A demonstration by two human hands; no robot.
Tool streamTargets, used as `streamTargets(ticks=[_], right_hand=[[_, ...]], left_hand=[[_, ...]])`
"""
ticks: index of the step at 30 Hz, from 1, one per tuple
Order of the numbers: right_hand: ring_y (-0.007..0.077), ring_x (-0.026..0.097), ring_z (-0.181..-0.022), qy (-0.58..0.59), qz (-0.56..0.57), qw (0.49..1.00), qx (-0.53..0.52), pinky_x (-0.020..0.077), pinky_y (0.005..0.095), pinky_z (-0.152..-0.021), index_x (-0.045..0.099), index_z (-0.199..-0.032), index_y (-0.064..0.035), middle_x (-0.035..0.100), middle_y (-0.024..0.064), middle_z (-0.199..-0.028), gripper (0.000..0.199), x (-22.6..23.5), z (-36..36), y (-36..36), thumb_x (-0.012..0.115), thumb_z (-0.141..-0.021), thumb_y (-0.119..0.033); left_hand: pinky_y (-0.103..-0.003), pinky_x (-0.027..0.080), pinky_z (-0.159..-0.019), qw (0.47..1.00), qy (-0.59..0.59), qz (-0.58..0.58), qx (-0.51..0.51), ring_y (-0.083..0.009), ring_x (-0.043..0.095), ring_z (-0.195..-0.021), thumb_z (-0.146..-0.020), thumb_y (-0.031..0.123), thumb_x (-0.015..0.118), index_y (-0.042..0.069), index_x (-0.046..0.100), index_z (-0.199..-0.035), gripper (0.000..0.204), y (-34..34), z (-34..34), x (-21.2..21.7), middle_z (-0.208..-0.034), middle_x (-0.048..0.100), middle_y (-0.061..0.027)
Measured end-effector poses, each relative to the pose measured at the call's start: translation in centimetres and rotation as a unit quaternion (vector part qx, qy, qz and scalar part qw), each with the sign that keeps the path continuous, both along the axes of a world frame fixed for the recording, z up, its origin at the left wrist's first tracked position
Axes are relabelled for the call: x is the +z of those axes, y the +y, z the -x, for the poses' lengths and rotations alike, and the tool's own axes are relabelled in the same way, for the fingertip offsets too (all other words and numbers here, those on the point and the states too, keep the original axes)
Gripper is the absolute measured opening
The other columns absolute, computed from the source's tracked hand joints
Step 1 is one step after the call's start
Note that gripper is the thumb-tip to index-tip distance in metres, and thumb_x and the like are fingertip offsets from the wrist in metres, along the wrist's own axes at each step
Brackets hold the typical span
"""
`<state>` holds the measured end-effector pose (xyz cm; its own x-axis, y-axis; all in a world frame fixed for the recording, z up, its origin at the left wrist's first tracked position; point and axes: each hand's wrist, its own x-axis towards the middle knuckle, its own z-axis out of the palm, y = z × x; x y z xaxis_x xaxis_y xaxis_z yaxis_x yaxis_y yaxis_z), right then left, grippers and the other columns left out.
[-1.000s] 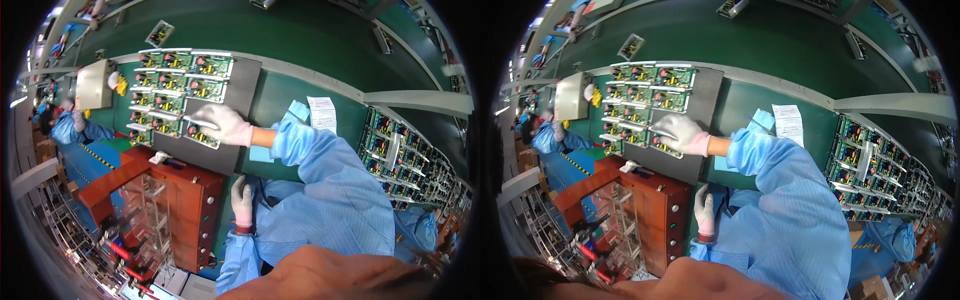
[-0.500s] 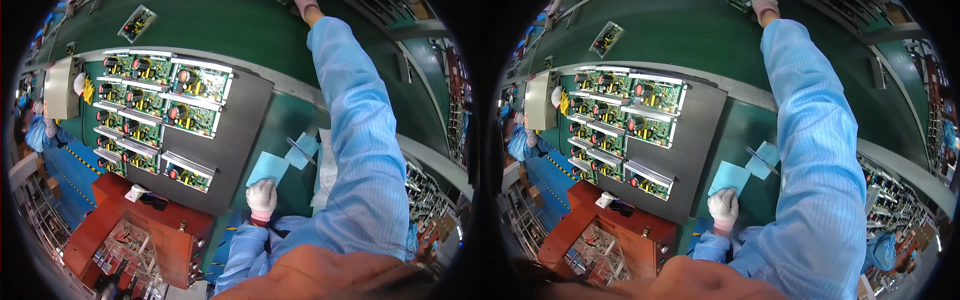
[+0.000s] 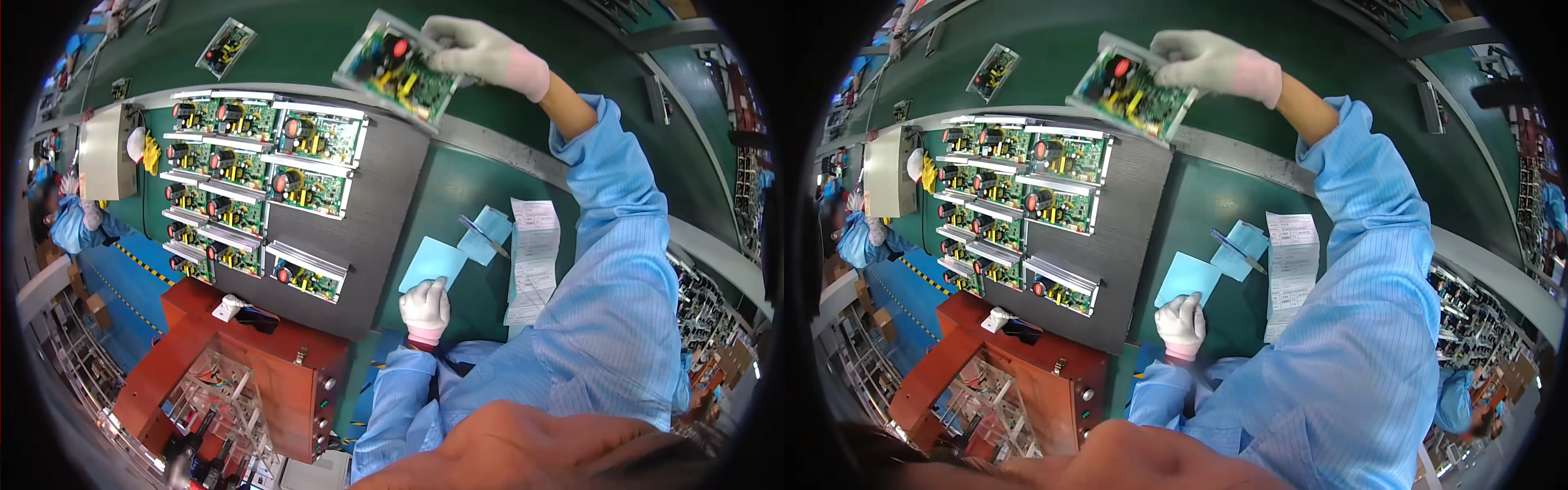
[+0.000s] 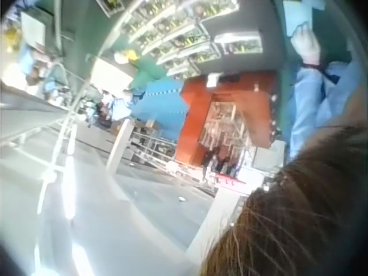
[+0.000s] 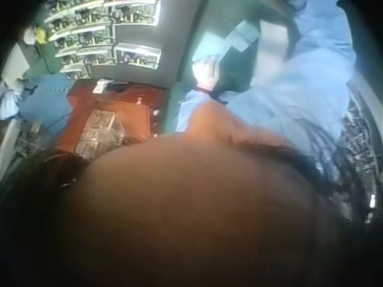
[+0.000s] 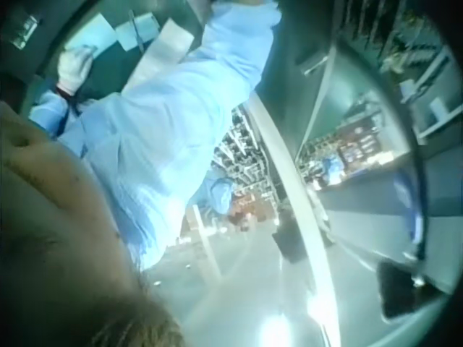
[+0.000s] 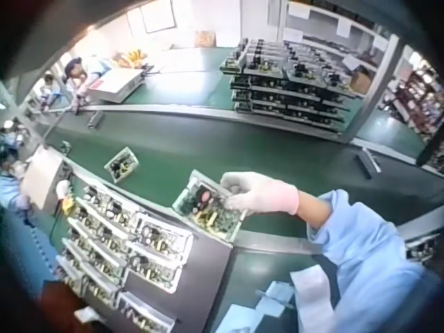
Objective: The recorder is sorting, inspecting, and testing electronic circuit boards using a specialized fixture in an assembly line setting.
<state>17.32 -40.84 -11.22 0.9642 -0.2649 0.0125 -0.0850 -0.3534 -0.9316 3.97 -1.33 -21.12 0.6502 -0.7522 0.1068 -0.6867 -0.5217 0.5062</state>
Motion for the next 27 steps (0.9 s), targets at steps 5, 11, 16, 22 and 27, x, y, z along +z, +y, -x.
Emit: streamTargets(ticks=[5,11,16,22,27], right_hand=[[0.0195,0.054,-0.08,0.055,-0.042,0.991,0.115,0.0438,0.0287,-0.067,0.053,-0.111,0.0058,0.059,0.0124,-0.091,0.043,1.1,0.9,2.0,0.055,-0.085,-0.029],[0.02,0.053,-0.073,0.044,0.006,0.987,0.156,0.042,0.0285,-0.066,0.055,-0.111,0.005,0.061,0.0107,-0.091,0.04,2.7,1.0,3.4,0.051,-0.083,-0.023],[0.0183,0.053,-0.068,0.051,0.026,0.985,0.161,0.0418,0.0265,-0.061,0.056,-0.113,0.0044,0.063,0.0104,-0.091,0.04,2.6,1.1,3.3,0.05,-0.082,-0.02],[0.0138,0.051,-0.063,0.136,-0.045,0.982,0.122,0.0388,0.0209,-0.051,0.053,-0.113,0.007,0.06,0.012,-0.093,0.047,5.1,2.1,3.7,0.051,-0.084,-0.03],[0.0116,0.049,-0.057,0.104,-0.07,0.987,0.105,0.0352,0.0175,-0.043,0.054,-0.112,0.0067,0.06,0.012,-0.092,0.048,3.5,2.2,3.6,0.051,-0.083,-0.031]], left_hand=[[-0.035,0.043,-0.06,1.0,0.017,-0.012,-0.002,-0.0255,0.055,-0.063,-0.075,0.015,0.062,0.011,0.066,-0.098,0.024,0.1,0.1,-0.4,-0.081,0.06,-0.0047],[-0.035,0.043,-0.064,1.0,0.02,-0.02,-0.002,-0.0255,0.055,-0.067,-0.077,0.018,0.06,0.012,0.066,-0.099,0.024,0.5,0.4,-0.8,-0.085,0.061,-0.0046],[-0.035,0.043,-0.067,1.0,0.006,-0.023,0.004,-0.0255,0.056,-0.071,-0.078,0.019,0.06,0.013,0.066,-0.1,0.024,0.3,0.7,-0.5,-0.087,0.061,-0.0046],[-0.035,0.043,-0.07,0.999,0.018,-0.037,0.008,-0.0257,0.056,-0.074,-0.078,0.019,0.06,0.014,0.067,-0.101,0.024,0.4,0.7,-0.4,-0.09,0.061,-0.0045],[-0.035,0.043,-0.069,0.999,0.009,-0.047,0.006,-0.0256,0.056,-0.073,-0.078,0.02,0.06,0.014,0.067,-0.101,0.024,0.5,0.8,-0.7,-0.09,0.061,-0.0045]])
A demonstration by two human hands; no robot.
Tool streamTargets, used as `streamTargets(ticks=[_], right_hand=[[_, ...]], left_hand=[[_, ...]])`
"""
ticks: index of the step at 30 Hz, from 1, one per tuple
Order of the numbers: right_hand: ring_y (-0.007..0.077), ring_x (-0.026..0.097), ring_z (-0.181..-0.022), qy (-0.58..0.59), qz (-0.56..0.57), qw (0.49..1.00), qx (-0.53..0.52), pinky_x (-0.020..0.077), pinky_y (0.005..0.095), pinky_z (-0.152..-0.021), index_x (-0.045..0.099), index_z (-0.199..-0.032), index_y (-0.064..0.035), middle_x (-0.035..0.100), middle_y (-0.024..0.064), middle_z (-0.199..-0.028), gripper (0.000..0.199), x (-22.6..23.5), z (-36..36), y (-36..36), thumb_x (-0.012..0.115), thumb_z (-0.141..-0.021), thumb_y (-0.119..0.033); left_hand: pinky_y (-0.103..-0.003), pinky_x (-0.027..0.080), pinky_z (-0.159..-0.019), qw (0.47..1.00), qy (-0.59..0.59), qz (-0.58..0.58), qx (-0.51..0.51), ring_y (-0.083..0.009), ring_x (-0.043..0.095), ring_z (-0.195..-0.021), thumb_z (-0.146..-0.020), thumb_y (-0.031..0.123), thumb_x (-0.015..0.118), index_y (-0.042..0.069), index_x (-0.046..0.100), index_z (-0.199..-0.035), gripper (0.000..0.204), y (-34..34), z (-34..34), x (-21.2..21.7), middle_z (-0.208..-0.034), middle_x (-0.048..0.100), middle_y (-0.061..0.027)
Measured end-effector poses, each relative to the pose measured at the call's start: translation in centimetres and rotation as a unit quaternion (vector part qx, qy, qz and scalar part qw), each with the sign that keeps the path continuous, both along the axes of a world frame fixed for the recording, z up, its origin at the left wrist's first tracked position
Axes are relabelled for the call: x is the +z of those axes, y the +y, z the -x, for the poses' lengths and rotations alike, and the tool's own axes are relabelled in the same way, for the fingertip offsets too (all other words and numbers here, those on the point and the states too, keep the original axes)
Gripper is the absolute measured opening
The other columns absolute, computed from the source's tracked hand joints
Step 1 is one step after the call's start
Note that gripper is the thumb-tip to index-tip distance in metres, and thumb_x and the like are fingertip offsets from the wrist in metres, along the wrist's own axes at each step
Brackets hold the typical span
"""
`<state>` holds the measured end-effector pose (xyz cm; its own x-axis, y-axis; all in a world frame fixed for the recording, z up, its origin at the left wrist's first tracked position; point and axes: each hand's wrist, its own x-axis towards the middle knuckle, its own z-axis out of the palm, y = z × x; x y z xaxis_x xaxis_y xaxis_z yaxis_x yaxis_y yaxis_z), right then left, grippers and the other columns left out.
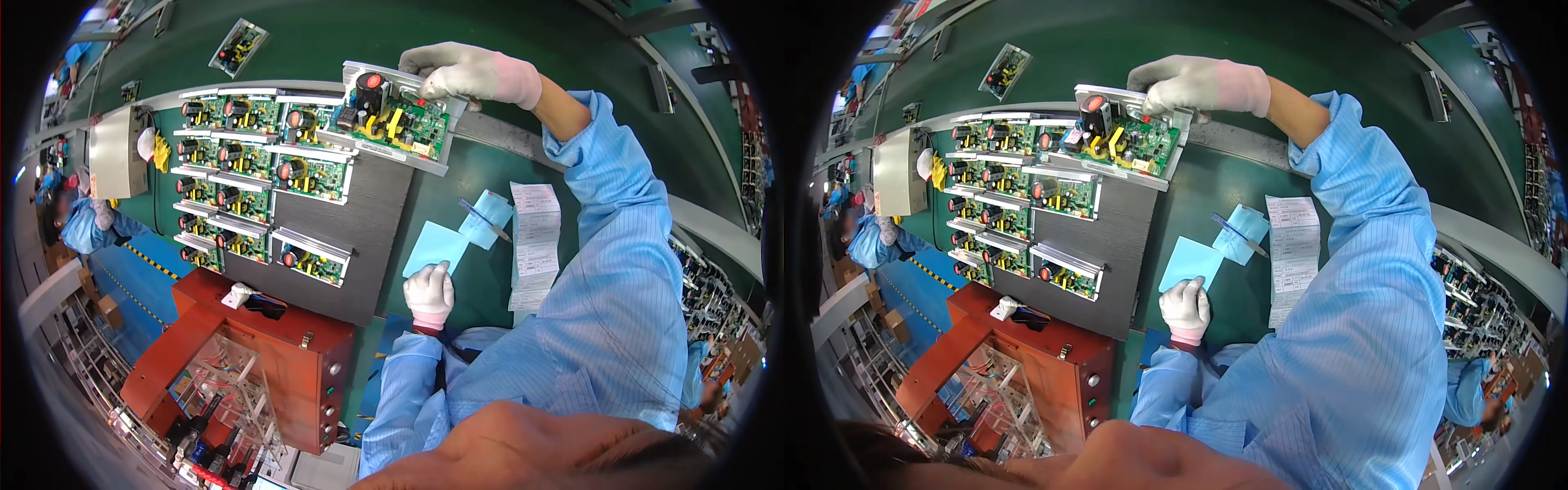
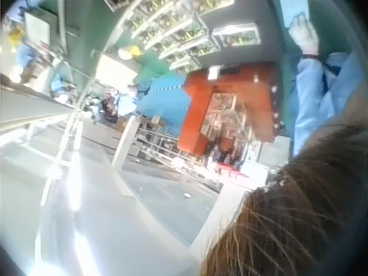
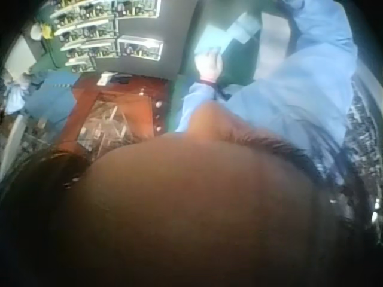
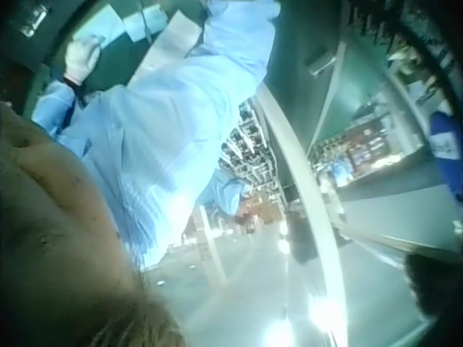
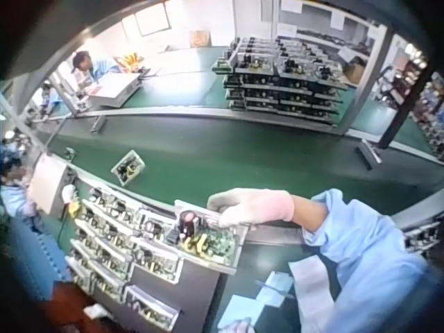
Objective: The recorder is sorting, inspecting, and testing electronic circuit boards using a specialized fixture in an assembly line setting.
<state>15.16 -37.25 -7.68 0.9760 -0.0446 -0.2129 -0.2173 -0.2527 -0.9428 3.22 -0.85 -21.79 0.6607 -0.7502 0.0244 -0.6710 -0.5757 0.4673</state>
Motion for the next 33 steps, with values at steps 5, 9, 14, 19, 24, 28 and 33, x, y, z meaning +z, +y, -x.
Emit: streamTargets(ticks=[5,9,14,19,24,28,33], right_hand=[[0.0121,0.051,-0.061,0.023,0.001,1.0,0.012,0.036,0.0183,-0.046,0.055,-0.111,0.0063,0.06,0.0114,-0.092,0.046,-0.4,-0.2,0.1,0.051,-0.083,-0.031],[0.0131,0.051,-0.067,0.006,0.003,1.0,0.029,0.037,0.0198,-0.051,0.055,-0.11,0.0059,0.06,0.0106,-0.092,0.045,-0.8,-0.4,0.0,0.051,-0.083,-0.03],[0.0145,0.051,-0.073,-0.009,0.0,0.999,0.032,0.0379,0.0223,-0.058,0.055,-0.107,0.005,0.059,0.0093,-0.09,0.042,-1.3,-0.4,0.0,0.051,-0.082,-0.029],[0.0151,0.05,-0.075,0.0,-0.011,0.999,0.033,0.0373,0.024,-0.063,0.055,-0.104,0.0045,0.057,0.0084,-0.087,0.04,-1.5,-0.5,-0.2,0.051,-0.08,-0.027],[0.0144,0.048,-0.075,-0.005,-0.02,0.999,0.027,0.036,0.0248,-0.064,0.055,-0.101,0.0042,0.056,0.0079,-0.086,0.039,-2.1,-0.7,-0.3,0.052,-0.078,-0.027],[0.0142,0.047,-0.076,-0.006,-0.033,0.999,0.033,0.0353,0.0253,-0.065,0.055,-0.101,0.004,0.055,0.0077,-0.086,0.039,-2.4,-1.1,0.0,0.052,-0.078,-0.027],[0.0144,0.046,-0.077,-0.011,-0.044,0.998,0.042,0.035,0.0262,-0.066,0.055,-0.101,0.0041,0.055,0.0077,-0.086,0.04,-2.1,-1.5,0.5,0.052,-0.078,-0.028]], left_hand=[[-0.036,0.043,-0.055,0.998,-0.031,0.059,-0.004,-0.0258,0.054,-0.058,-0.074,0.013,0.062,0.011,0.066,-0.095,0.022,-0.8,-0.7,0.6,-0.079,0.06,-0.0051],[-0.035,0.043,-0.065,0.999,-0.009,0.031,0.002,-0.0254,0.056,-0.068,-0.077,0.018,0.06,0.013,0.067,-0.098,0.023,-0.3,-0.2,0.1,-0.086,0.061,-0.0048],[-0.035,0.043,-0.067,1.0,0.007,0.017,0.001,-0.0252,0.056,-0.072,-0.078,0.019,0.06,0.013,0.067,-0.099,0.023,-0.1,-0.2,0.1,-0.088,0.062,-0.0046],[-0.035,0.044,-0.067,0.999,0.032,0.009,0.001,-0.0252,0.057,-0.071,-0.077,0.018,0.06,0.013,0.067,-0.098,0.023,0.0,-0.2,0.2,-0.087,0.062,-0.0045],[-0.035,0.045,-0.057,0.999,-0.005,0.049,-0.004,-0.0261,0.055,-0.06,-0.076,0.015,0.06,0.012,0.066,-0.097,0.022,-0.9,-0.9,1.1,-0.08,0.06,-0.0051],[-0.035,0.045,-0.054,0.998,-0.014,0.06,-0.005,-0.0266,0.055,-0.056,-0.075,0.015,0.06,0.011,0.066,-0.096,0.022,-1.0,-1.1,1.3,-0.078,0.059,-0.0053],[-0.035,0.045,-0.053,0.998,-0.006,0.056,-0.005,-0.0268,0.055,-0.055,-0.076,0.015,0.06,0.012,0.066,-0.096,0.022,-0.9,-1.1,1.3,-0.078,0.059,-0.0053]])
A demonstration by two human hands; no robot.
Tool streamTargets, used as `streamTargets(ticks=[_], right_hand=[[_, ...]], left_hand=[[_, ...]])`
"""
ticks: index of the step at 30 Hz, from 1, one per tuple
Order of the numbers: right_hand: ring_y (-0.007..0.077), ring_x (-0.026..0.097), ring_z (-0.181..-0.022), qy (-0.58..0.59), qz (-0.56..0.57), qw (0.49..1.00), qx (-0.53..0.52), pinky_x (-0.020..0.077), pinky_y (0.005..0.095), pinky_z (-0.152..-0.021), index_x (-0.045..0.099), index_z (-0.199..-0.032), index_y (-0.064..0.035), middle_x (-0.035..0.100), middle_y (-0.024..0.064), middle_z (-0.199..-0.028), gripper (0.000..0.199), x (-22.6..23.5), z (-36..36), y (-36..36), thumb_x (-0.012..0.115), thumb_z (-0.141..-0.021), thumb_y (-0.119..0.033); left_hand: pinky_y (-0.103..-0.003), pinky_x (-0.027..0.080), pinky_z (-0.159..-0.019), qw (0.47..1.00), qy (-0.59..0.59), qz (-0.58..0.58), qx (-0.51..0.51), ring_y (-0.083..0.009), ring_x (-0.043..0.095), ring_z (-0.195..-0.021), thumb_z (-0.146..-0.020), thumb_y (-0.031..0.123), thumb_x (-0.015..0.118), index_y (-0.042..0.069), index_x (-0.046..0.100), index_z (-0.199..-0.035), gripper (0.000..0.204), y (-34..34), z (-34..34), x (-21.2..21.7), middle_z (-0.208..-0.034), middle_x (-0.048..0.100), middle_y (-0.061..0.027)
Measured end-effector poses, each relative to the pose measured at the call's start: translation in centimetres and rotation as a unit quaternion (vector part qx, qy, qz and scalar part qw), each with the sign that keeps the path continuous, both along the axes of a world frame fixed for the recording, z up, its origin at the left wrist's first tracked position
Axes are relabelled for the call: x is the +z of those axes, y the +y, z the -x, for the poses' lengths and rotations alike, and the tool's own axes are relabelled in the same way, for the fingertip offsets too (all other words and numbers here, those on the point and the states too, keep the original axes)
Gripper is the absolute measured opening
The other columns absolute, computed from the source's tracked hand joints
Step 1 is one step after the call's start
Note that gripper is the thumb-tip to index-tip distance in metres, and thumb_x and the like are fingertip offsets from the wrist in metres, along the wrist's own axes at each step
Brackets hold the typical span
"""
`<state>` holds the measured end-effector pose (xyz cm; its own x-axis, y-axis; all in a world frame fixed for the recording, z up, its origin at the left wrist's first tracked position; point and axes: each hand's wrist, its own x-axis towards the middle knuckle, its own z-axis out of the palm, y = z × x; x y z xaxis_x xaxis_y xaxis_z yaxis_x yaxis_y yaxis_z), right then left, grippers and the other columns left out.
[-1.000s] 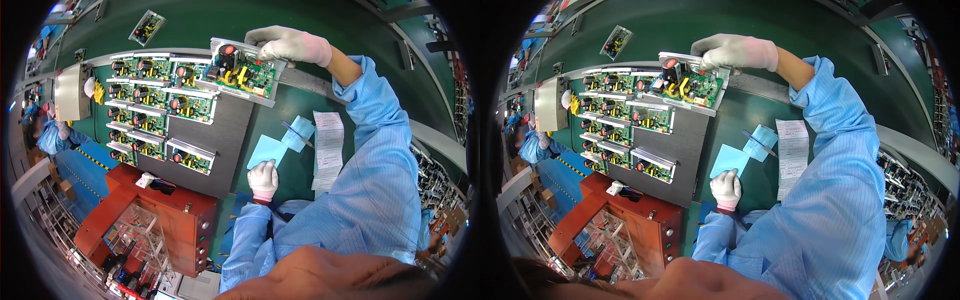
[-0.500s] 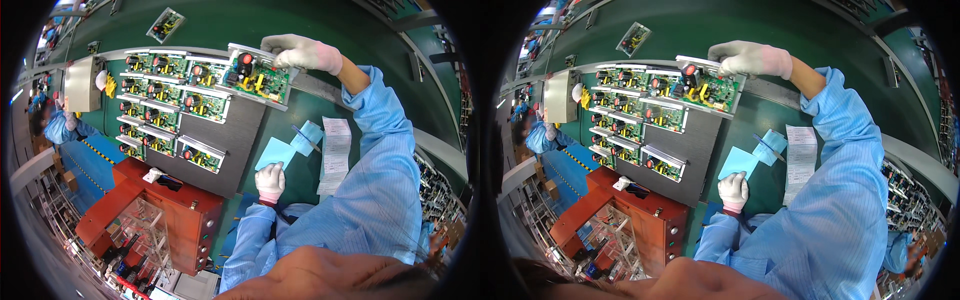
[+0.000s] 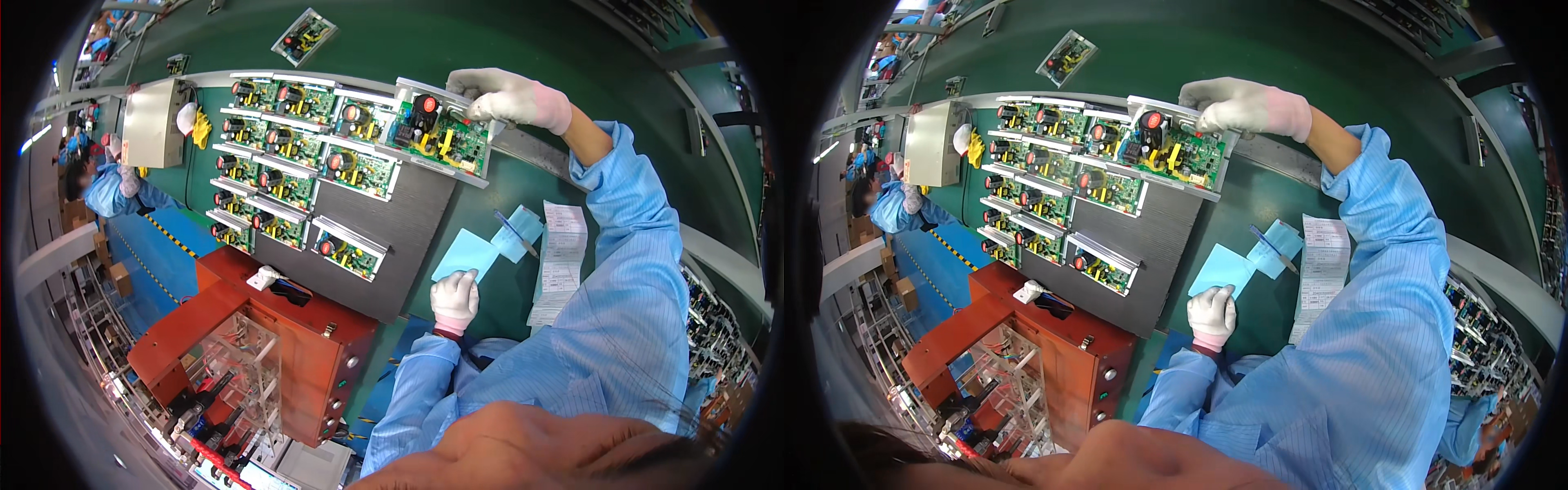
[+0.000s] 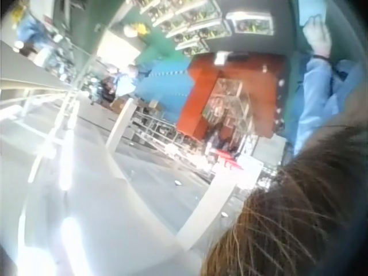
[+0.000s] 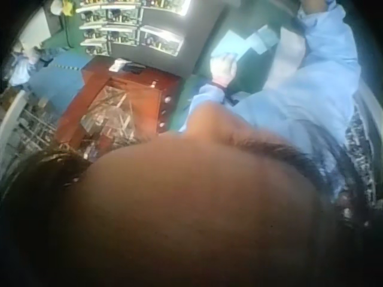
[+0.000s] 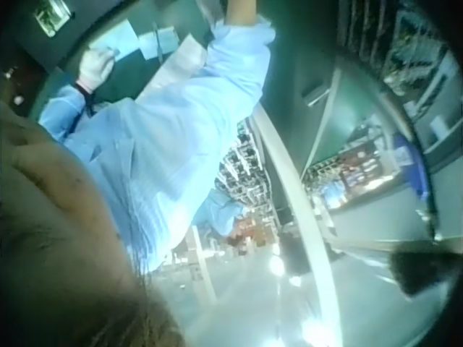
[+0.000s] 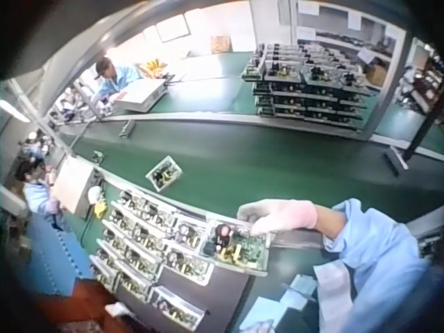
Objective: The recorder is sorting, inspecting, and testing electronic circuit boards using a specialized fixture in an assembly line setting.
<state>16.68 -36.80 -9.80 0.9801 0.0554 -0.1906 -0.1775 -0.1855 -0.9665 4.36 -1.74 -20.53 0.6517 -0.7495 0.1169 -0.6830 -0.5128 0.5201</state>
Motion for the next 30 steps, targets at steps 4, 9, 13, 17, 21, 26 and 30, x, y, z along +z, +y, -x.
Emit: streamTargets(ticks=[4,9,13,17,21,26,30], right_hand=[[0.0148,0.046,-0.077,-0.002,-0.003,1.0,0.002,0.0351,0.0265,-0.066,0.055,-0.102,0.0044,0.055,0.0078,-0.086,0.042,0.1,-0.2,0.3,0.053,-0.077,-0.029],[0.0156,0.047,-0.078,0.013,-0.015,1.0,0.003,0.0356,0.0262,-0.066,0.056,-0.104,0.0055,0.056,0.0088,-0.088,0.048,-0.5,-0.1,0.2,0.054,-0.077,-0.033],[0.016,0.048,-0.079,0.012,-0.026,1.0,0.006,0.0359,0.0258,-0.066,0.056,-0.106,0.0064,0.057,0.0097,-0.089,0.053,-1.2,0.0,0.0,0.055,-0.075,-0.037],[0.0165,0.05,-0.08,0.009,0.006,1.0,-0.024,0.0379,0.0252,-0.067,0.055,-0.109,0.0063,0.057,0.0114,-0.092,0.059,-2.1,0.0,-0.1,0.056,-0.075,-0.042],[0.0141,0.05,-0.075,0.054,0.035,0.995,-0.073,0.0381,0.0229,-0.062,0.055,-0.112,0.005,0.058,0.0101,-0.088,0.058,-4.0,0.0,-1.6,0.055,-0.077,-0.041],[0.0084,0.048,-0.062,0.107,0.048,0.979,-0.164,0.0344,0.0188,-0.049,0.057,-0.112,-0.0001,0.058,0.0048,-0.08,0.044,-4.6,-1.2,-8.0,0.052,-0.083,-0.033],[0.008,0.049,-0.062,0.132,0.044,0.917,-0.373,0.0388,0.0184,-0.05,0.06,-0.107,-0.003,0.058,0.0043,-0.078,0.034,-6.6,-3.0,-12.4,0.053,-0.087,-0.029]], left_hand=[[-0.035,0.045,-0.056,1.0,0.006,-0.009,0.004,-0.0264,0.055,-0.058,-0.076,0.015,0.06,0.012,0.066,-0.096,0.021,0.1,0.2,0.0,-0.079,0.06,-0.0049],[-0.034,0.045,-0.063,0.999,0.021,-0.034,0.014,-0.0256,0.056,-0.066,-0.075,0.015,0.062,0.013,0.067,-0.095,0.021,0.3,0.6,-0.1,-0.082,0.061,-0.0036],[-0.034,0.045,-0.061,0.999,0.03,-0.027,0.012,-0.0256,0.056,-0.065,-0.074,0.014,0.062,0.013,0.066,-0.094,0.02,0.3,0.5,-0.3,-0.081,0.061,-0.0033],[-0.034,0.045,-0.06,0.999,0.015,-0.025,0.014,-0.0256,0.057,-0.065,-0.074,0.015,0.062,0.013,0.066,-0.094,0.02,0.3,0.5,-0.6,-0.081,0.061,-0.003],[-0.034,0.045,-0.06,1.0,0.015,-0.021,0.011,-0.0256,0.057,-0.064,-0.074,0.014,0.062,0.013,0.066,-0.095,0.021,0.6,0.6,-0.4,-0.081,0.061,-0.0032],[-0.034,0.045,-0.06,1.0,0.019,-0.005,0.012,-0.0258,0.057,-0.064,-0.075,0.014,0.062,0.013,0.065,-0.095,0.021,0.5,0.1,-0.2,-0.081,0.061,-0.0037],[-0.034,0.045,-0.059,1.0,0.016,0.012,0.011,-0.0259,0.057,-0.063,-0.075,0.014,0.062,0.012,0.065,-0.095,0.02,0.4,0.5,-0.2,-0.081,0.061,-0.0041]])
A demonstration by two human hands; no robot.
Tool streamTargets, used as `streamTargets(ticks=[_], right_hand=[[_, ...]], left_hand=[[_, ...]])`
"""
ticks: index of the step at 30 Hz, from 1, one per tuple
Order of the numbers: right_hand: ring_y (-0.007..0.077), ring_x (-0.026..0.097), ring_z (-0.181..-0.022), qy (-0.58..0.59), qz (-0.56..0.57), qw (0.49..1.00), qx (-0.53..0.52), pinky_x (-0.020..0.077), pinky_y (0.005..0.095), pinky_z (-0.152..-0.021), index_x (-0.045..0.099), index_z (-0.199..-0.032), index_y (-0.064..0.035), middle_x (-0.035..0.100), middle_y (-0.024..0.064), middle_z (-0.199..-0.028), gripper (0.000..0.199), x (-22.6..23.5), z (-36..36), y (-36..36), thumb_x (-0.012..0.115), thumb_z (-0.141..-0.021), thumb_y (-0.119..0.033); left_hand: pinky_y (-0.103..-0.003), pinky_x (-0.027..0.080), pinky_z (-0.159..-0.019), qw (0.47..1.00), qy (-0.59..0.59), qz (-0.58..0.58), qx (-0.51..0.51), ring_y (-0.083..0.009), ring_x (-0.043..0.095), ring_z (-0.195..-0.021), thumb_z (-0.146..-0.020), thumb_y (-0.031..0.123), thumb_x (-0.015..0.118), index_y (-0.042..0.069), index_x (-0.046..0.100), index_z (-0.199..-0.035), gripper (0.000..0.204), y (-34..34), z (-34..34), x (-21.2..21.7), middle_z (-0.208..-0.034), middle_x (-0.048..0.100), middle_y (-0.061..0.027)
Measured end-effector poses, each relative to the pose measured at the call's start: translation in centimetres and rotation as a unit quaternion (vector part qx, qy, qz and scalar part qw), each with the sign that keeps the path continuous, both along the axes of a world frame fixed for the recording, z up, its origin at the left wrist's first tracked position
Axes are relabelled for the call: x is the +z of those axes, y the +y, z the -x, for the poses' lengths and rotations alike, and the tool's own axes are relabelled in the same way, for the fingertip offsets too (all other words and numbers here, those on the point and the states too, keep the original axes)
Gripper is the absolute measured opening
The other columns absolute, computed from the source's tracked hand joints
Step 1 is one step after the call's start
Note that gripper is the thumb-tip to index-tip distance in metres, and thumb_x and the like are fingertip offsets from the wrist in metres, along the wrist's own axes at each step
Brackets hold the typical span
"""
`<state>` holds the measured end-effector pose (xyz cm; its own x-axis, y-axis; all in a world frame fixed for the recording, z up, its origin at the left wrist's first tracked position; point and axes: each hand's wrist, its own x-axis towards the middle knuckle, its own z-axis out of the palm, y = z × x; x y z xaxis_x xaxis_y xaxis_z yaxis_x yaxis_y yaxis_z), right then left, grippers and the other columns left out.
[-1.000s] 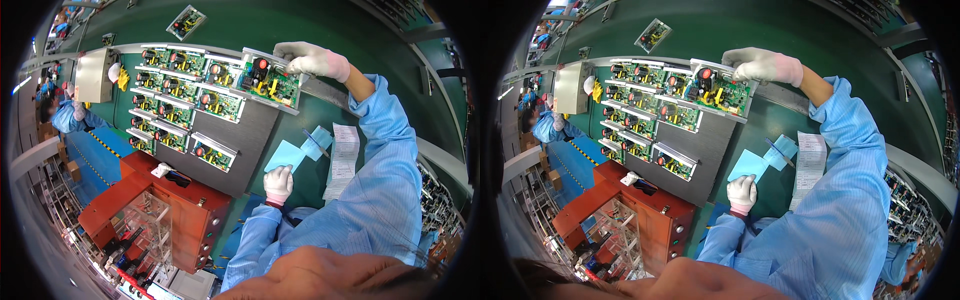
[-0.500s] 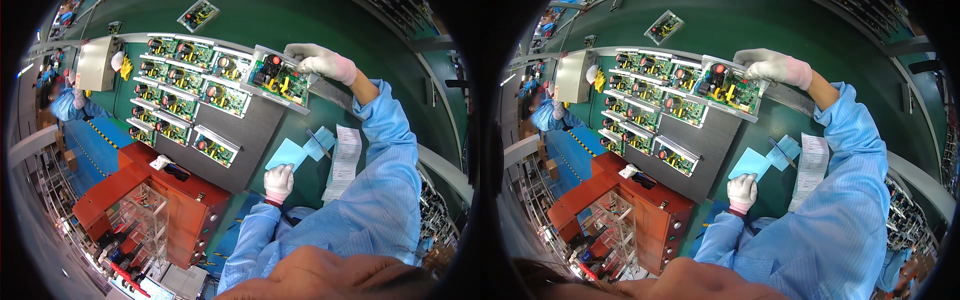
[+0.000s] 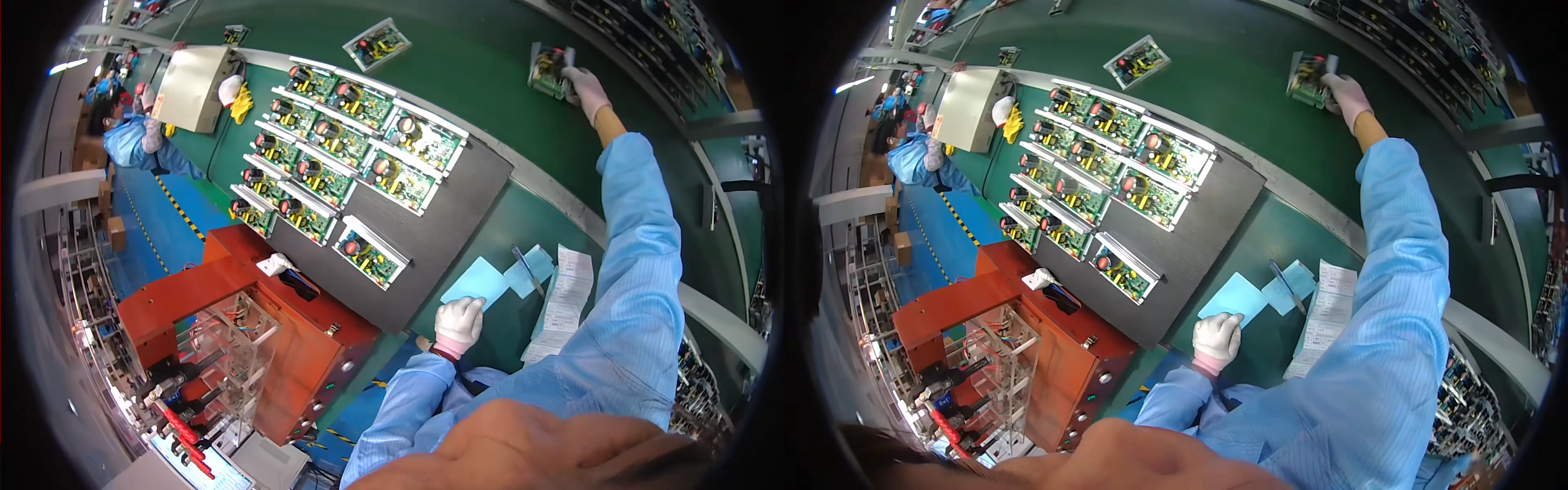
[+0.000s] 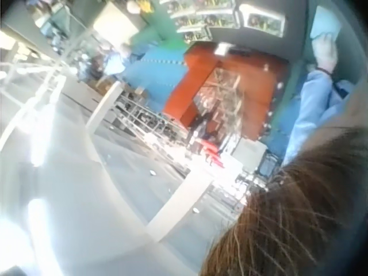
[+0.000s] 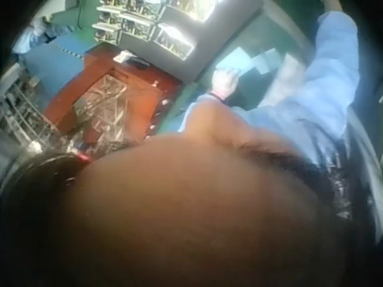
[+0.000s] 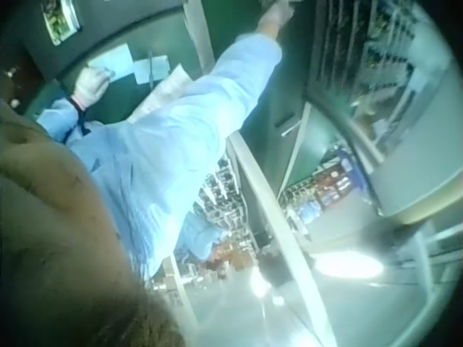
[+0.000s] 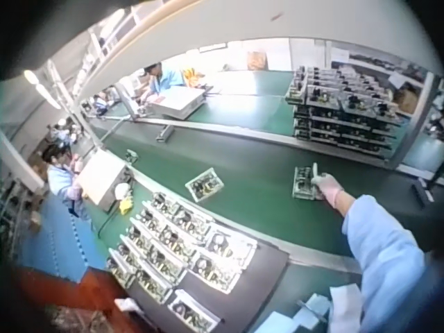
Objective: The recorder is sorting, inspecting, and testing electronic circuit boards using a specialized fixture in an assembly line setting.
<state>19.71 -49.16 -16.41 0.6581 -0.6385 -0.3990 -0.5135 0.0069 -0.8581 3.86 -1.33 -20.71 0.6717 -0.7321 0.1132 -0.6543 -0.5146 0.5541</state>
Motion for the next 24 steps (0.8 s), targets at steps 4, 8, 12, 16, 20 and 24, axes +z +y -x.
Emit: streamTargets(ticks=[4,8,12,16,20,24], right_hand=[[0.0338,0.057,-0.102,-0.022,-0.147,0.965,-0.217,0.0517,0.0352,-0.086,0.046,-0.128,0.0032,0.049,0.0227,-0.123,0.054,0.4,-2.4,3.1,0.055,-0.089,-0.033],[0.021,0.058,-0.093,-0.084,-0.063,0.99,0.093,0.0512,0.0299,-0.078,0.055,-0.125,-0.0002,0.06,0.0167,-0.111,0.046,4.2,-2.2,12.8,0.054,-0.088,-0.029],[0.0235,0.061,-0.077,-0.365,0.302,0.791,0.388,0.0512,0.0332,-0.071,0.062,-0.111,-0.0023,0.064,0.0109,-0.097,0.035,12.3,-0.2,24.1,0.061,-0.081,-0.019],[0.0298,0.06,-0.066,-0.49,0.147,0.651,0.561,0.0488,0.0381,-0.059,0.058,-0.075,-0.0055,0.062,0.0126,-0.073,0.011,21.1,2.5,34.5,0.056,-0.079,-0.016],[0.0266,0.058,-0.062,-0.536,0.135,0.578,0.6,0.0475,0.0366,-0.06,0.057,-0.073,-0.0053,0.061,0.0101,-0.07,0.011,23.7,5.6,42.4,0.056,-0.078,-0.015],[0.03,0.053,-0.052,-0.346,-0.206,0.719,0.566,0.0431,0.0406,-0.05,0.062,-0.063,-0.0064,0.062,0.0111,-0.061,0.015,22.0,7.6,43.7,0.06,-0.076,-0.015]], left_hand=[[-0.035,0.045,-0.059,1.0,-0.009,0.005,-0.001,-0.0259,0.057,-0.062,-0.076,0.014,0.062,0.013,0.065,-0.096,0.02,0.3,-0.5,-0.2,-0.081,0.06,-0.0043],[-0.035,0.045,-0.059,1.0,0.003,0.003,-0.006,-0.0253,0.057,-0.063,-0.076,0.014,0.062,0.013,0.064,-0.097,0.021,0.1,-0.1,-0.3,-0.081,0.06,-0.0041],[-0.036,0.046,-0.06,1.0,-0.005,-0.012,-0.013,-0.0244,0.059,-0.066,-0.075,0.013,0.064,0.008,0.067,-0.091,0.016,0.1,-0.2,0.1,-0.082,0.063,-0.0032],[-0.035,0.048,-0.064,0.988,0.032,-0.119,-0.092,-0.0242,0.061,-0.069,-0.079,0.014,0.06,0.008,0.068,-0.088,0.013,-0.9,-0.8,1.1,-0.083,0.065,-0.0059],[-0.034,0.051,-0.07,0.941,0.068,-0.257,-0.208,-0.024,0.063,-0.073,-0.084,0.014,0.055,0.007,0.07,-0.084,0.017,-3.0,-1.7,2.2,-0.083,0.067,-0.0095],[-0.033,0.054,-0.075,0.874,0.107,-0.386,-0.277,-0.0238,0.065,-0.077,-0.089,0.015,0.05,0.007,0.072,-0.08,0.025,-3.2,-2.0,2.7,-0.083,0.069,-0.0131]])
